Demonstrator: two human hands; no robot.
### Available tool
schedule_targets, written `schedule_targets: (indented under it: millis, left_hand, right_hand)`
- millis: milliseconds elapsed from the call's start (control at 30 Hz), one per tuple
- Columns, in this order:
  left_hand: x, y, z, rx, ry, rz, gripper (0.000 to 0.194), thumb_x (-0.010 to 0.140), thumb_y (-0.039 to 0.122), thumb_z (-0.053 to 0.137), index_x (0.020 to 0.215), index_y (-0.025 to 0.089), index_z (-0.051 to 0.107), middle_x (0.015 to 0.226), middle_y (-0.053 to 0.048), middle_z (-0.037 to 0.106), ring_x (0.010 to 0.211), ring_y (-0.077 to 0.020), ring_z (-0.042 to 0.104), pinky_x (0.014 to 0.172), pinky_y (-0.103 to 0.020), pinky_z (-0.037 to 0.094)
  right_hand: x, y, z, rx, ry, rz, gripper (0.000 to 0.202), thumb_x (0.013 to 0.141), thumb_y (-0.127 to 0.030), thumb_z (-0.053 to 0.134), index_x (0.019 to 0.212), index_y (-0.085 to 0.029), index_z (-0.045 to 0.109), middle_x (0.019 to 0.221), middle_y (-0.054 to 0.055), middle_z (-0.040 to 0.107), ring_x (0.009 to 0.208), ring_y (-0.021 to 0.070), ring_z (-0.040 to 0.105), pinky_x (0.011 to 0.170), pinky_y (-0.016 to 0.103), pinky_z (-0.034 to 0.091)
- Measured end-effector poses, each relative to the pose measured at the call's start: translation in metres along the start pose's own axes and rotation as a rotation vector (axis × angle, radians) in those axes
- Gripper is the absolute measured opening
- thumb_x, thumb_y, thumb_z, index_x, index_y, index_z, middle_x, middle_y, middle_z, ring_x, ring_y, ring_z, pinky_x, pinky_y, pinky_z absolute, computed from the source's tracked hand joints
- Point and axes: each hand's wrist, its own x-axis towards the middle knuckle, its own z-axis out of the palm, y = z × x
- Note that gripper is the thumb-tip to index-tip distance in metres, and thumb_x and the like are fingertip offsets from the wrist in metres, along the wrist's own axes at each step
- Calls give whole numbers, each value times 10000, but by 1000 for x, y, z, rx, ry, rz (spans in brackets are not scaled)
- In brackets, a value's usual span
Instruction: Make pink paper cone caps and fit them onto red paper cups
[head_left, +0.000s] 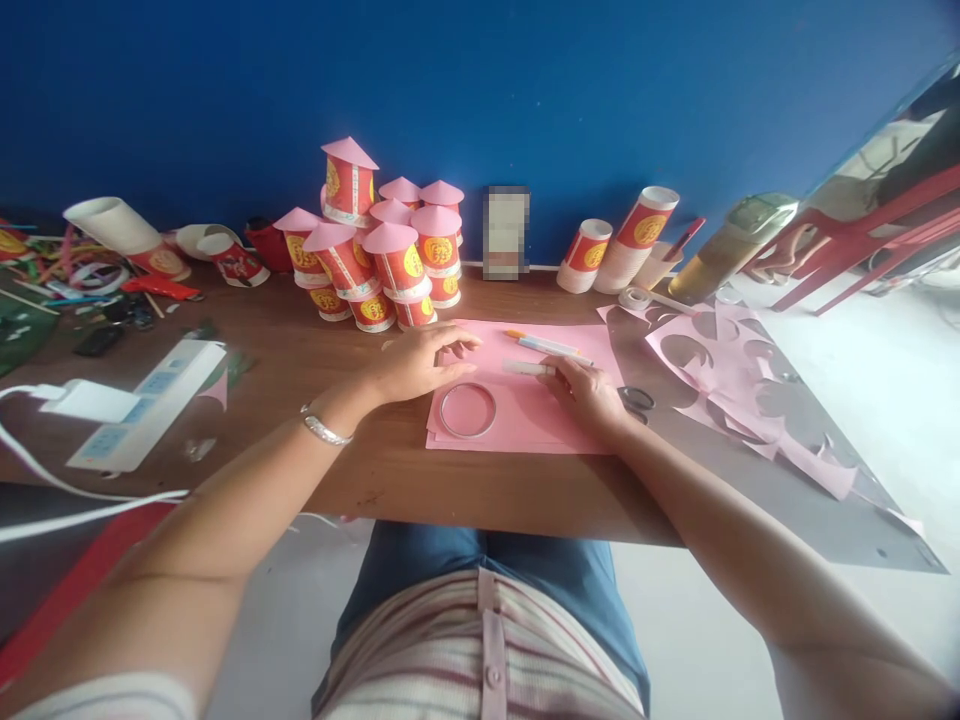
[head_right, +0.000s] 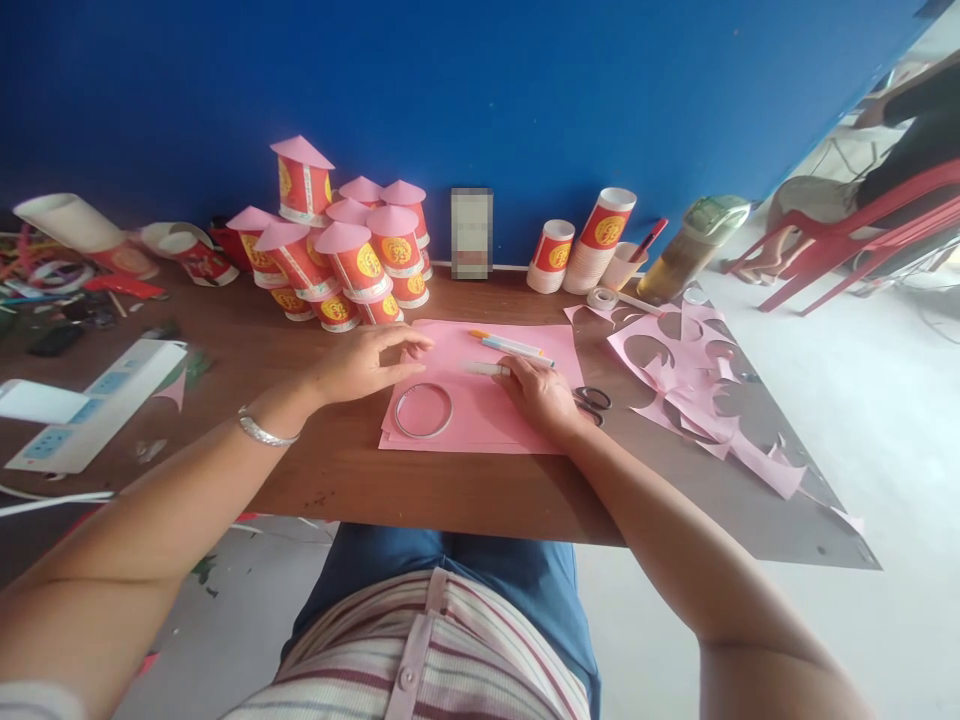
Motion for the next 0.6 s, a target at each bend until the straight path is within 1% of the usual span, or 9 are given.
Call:
schedule_targets:
  millis: [67,167,233,333,400,467,533,600]
  left_hand:
    - [12,-4,9,-41,-2,-2,241,937,333,662,1111,170,700,1078,-68,757,877,-152,701,853,-312,588]
    - [27,-12,27,-52,37,3,203,932,304,621,1053,167,708,1047,-71,750,809,-143,669,802,-310,578]
    - [34,-17,38,-28,89,13,173,934,295,603,1001,172,704,960,-60,730,794,-147,652,780,-305,556]
    - [41,-23,46,9,169,6,131,909,297,630,863,176,648,812,-23,655,726,-140,601,710,-281,507]
    - [43,-29,48,22,199,-2,192,887,318,664,780,183,580,754,-1,605,677,-130,552,666,-268,467]
    - [44,-35,50,26,194,8,304,901,371,659,701,191,515,690,15,555,647,-128,511,652,-271,433]
    - [42,-42,52,13,156,22,416,934,440,619,634,195,467,624,25,505,619,-129,473,645,-279,407]
    - [39,-47,54,-19,114,12,481,950,494,589,600,194,451,588,31,483,595,-124,447,632,-280,388]
  right_hand:
    - [1,1,1,-13,7,-10,279,1040,-353,449,1078,-225,694,903,67,743,781,213,667,694,297,483]
    - [2,4,0,-85,29,-10,274,1042,-345,457,1054,-216,698,921,78,713,806,213,650,682,292,469]
    - [3,6,-4,-118,72,-3,278,1050,-356,458,1063,-211,695,921,82,695,829,217,646,687,291,466]
    - [5,9,-14,-114,177,38,300,1066,-368,435,1094,-210,688,914,78,685,841,219,643,738,299,481]
    - [7,14,-19,-106,240,85,308,1066,-376,433,1089,-210,692,913,78,690,844,226,644,765,312,492]
    - [9,21,-22,-103,258,123,304,1056,-386,450,1072,-215,700,920,80,700,845,234,646,763,323,495]
    - [11,30,-23,-109,219,146,301,1047,-394,466,1057,-220,711,929,80,711,842,239,649,747,330,492]
    - [15,40,-22,-131,150,158,302,1041,-391,477,1058,-215,723,949,84,722,859,242,657,748,335,489]
